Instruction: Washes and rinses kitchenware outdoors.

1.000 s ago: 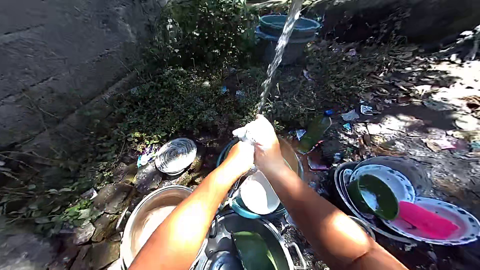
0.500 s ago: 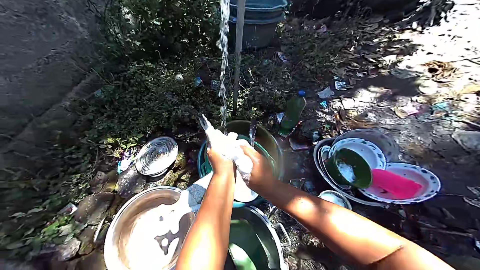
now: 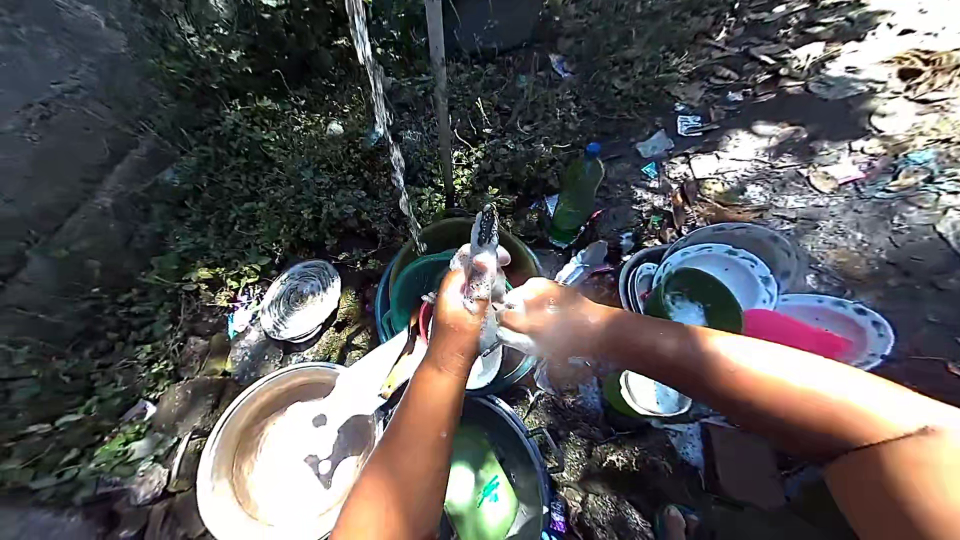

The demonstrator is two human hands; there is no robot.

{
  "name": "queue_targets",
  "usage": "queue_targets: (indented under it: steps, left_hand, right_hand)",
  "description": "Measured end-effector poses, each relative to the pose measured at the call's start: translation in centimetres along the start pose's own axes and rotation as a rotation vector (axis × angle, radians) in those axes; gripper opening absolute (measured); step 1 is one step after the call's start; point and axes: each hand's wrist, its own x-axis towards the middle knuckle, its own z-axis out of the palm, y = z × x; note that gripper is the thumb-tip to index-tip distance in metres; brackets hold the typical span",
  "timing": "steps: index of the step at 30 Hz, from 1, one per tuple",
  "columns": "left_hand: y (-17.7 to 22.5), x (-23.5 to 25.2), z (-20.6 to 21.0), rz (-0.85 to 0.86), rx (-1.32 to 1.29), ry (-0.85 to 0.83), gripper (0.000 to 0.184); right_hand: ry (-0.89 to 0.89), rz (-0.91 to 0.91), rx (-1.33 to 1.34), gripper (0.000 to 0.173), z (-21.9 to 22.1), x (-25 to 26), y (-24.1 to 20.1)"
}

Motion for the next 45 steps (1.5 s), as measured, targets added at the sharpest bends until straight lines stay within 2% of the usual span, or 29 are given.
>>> queue_targets:
  steps: [2, 3, 4, 6, 7, 9, 12, 15, 17, 20, 23, 26, 28, 29, 32, 34, 35, 36, 37, 38, 39, 41, 42, 43, 44, 45]
  left_hand:
    - [-0.6, 0.2, 0.1, -0.100, 0.328, -0.085, 0.057]
    - [-1.0, -0.1, 0.4, -0.209, 0.468, -0.121, 0.060]
    - [-1.4, -0.4, 0.9, -0.338, 0.530, -0.119, 0.054]
    - [-1.9, -1.1, 2.7, -0.566, 0.463, 0.022, 0.031]
    - [-2.0, -1.3, 3.2, -0.611, 0.399, 0.097, 0.027]
    - [-2.1, -1.6, 3.7, -0.610, 0.343, 0.159, 0.023]
    - [-0.1, -1.2, 3.3, -0.562, 0.601, 0.080, 0.022]
    - [0.7, -1.2, 3.3, -0.439, 0.760, 0.095, 0.023]
    - [0.5, -1.4, 4.7, -0.409, 0.725, 0.141, 0.021]
    - [0.0, -2.0, 6.0, -0.370, 0.678, 0.142, 0.020]
    - [0.5, -2.4, 6.0, -0.401, 0.810, 0.173, 0.023]
    - [0.5, -2.6, 5.2, -0.389, 0.939, 0.191, 0.028]
    - [0.0, -2.6, 5.1, -0.308, 1.024, 0.174, 0.028]
    - [-0.7, -2.8, 5.2, -0.242, 1.066, 0.157, 0.026]
    - [-3.1, -3.3, 6.4, 0.169, 1.223, 0.102, 0.024]
    - [-3.5, -3.0, 7.1, 0.294, 1.268, 0.048, 0.031]
    - [-3.7, -3.0, 7.0, 0.290, 1.269, 0.049, 0.030]
    - [-3.6, -3.2, 6.8, 0.190, 1.211, 0.081, 0.028]
    - [-3.1, -3.2, 6.6, 0.001, 1.104, 0.127, 0.027]
    - [-2.5, -3.1, 6.3, -0.226, 0.944, 0.180, 0.027]
    - [-2.2, -2.8, 5.9, -0.430, 0.718, 0.234, 0.029]
    - [-2.8, -1.8, 5.6, -0.680, 0.168, 0.362, 0.024]
    - [-3.4, -1.3, 6.3, -0.749, -0.091, 0.388, 0.025]
    - [-3.7, -0.9, 7.3, -0.817, -0.315, 0.347, 0.036]
    - [-4.0, -0.7, 8.5, -0.864, -0.450, 0.309, 0.045]
    - [-4.5, -0.7, 9.6, -0.874, -0.511, 0.281, 0.049]
  right_hand:
    - [-0.112, 0.132, 0.012, 0.011, -1.2, -0.4, 0.3]
    - [-0.160, 0.189, 0.033, 0.016, -1.8, -0.5, 0.3]
    - [-0.141, 0.206, 0.042, 0.017, -2.0, -0.6, 0.2]
    - [0.054, 0.143, 0.026, 0.011, -0.9, -1.2, 0.1]
    - [0.141, 0.104, 0.000, 0.014, 0.0, -1.8, 0.0]
    - [0.199, 0.037, 0.016, 0.020, 0.9, -3.0, 0.8]
    - [0.288, 0.001, 0.138, 0.018, -0.6, -4.5, 5.0]
    - [0.360, 0.059, 0.030, 0.019, -1.6, -6.6, 9.1]
    - [0.341, 0.087, 0.011, 0.018, -1.0, -6.8, 8.2]
    - [0.324, 0.019, 0.074, 0.015, -0.5, -7.1, 7.4]
    - [0.274, 0.156, 0.130, 0.022, -2.6, -8.8, 10.2]
    - [0.252, 0.396, -0.017, 0.018, -3.9, -11.6, 13.6]
    - [0.293, 0.602, 0.064, 0.033, -6.1, -11.6, 12.9]
    - [0.329, 0.627, 0.113, 0.035, -6.9, -10.9, 11.7]
    - [0.386, 0.391, 0.255, 0.034, -5.2, -8.7, 8.3]
    - [0.325, 0.296, 0.254, 0.021, -3.6, -8.5, 6.8]
    - [0.254, 0.323, 0.254, 0.016, -3.4, -8.7, 7.1]
    - [0.144, 0.409, 0.279, 0.016, -3.7, -9.1, 7.9]
    - [0.050, 0.538, 0.310, 0.019, -4.3, -9.4, 9.0]
    - [0.047, 0.676, 0.364, 0.023, -4.9, -9.8, 10.3]
    - [0.145, 0.799, 0.468, 0.027, -5.4, -10.2, 11.1]
    - [0.429, 0.946, 0.793, 0.022, -6.7, -9.4, 10.7]
    - [0.551, 0.919, 1.026, 0.022, -6.3, -8.6, 10.1]
    - [0.606, 0.858, 1.262, 0.027, -5.6, -7.7, 8.8]
    - [0.612, 0.797, 1.390, 0.037, -4.6, -6.7, 7.0]
    - [0.574, 0.767, 1.408, 0.047, -3.6, -5.8, 4.9]
